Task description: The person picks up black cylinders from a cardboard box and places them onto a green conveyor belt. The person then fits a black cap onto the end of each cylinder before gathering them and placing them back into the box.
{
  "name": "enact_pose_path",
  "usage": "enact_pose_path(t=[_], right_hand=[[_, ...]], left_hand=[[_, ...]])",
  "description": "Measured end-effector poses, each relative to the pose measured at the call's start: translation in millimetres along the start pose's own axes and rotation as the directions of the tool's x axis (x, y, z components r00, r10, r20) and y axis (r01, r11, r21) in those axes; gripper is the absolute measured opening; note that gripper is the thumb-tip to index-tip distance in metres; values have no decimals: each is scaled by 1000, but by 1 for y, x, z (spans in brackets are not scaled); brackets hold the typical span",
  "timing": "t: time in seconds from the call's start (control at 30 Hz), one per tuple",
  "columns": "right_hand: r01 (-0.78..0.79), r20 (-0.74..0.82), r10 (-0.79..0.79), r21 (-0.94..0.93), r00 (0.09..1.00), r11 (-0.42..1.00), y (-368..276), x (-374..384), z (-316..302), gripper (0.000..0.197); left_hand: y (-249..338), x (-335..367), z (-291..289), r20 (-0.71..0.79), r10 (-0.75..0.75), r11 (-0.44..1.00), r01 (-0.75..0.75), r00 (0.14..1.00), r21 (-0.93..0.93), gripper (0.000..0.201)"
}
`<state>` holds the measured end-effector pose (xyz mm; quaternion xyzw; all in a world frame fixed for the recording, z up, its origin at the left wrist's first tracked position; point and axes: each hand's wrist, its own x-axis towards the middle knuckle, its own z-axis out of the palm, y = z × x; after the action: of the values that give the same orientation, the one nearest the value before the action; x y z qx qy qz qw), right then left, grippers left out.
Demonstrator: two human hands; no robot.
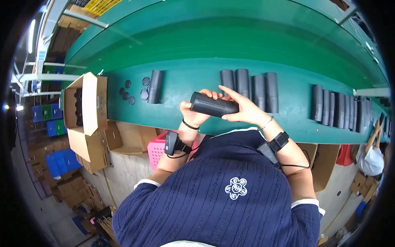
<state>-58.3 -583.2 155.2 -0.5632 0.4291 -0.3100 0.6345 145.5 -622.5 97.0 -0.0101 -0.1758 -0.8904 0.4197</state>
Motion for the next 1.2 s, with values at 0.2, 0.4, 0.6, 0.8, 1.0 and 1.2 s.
enact_pose_path(t=[0.2,0.4,0.6,0.8,1.0,1.2], right_hand=[[-53,-325,15,-109,946,993,1,-63,-40,81],[-613,-856,-141,-462,498,641,70,-146,-124,63],[-888,-886,-332,-406,324,216,98,-149,-149,75],[-157,-458,140,0,878,988,34,-54,-86,33],[-137,-109,179,314,978,939,29,-11,-40,33],[-208,26,224,490,974,847,38,-3,-23,33]], left_hand=[[-10,32,-27,-512,73,908,155,856,389,47],[-37,65,-84,-601,479,41,668,640,743,75],[-46,69,-104,-535,363,99,539,763,836,81],[-32,34,-5,-266,-167,391,311,950,866,77],[-47,12,14,-189,-46,420,191,981,887,67],[-40,-5,-1,-367,1,742,245,930,624,55]])
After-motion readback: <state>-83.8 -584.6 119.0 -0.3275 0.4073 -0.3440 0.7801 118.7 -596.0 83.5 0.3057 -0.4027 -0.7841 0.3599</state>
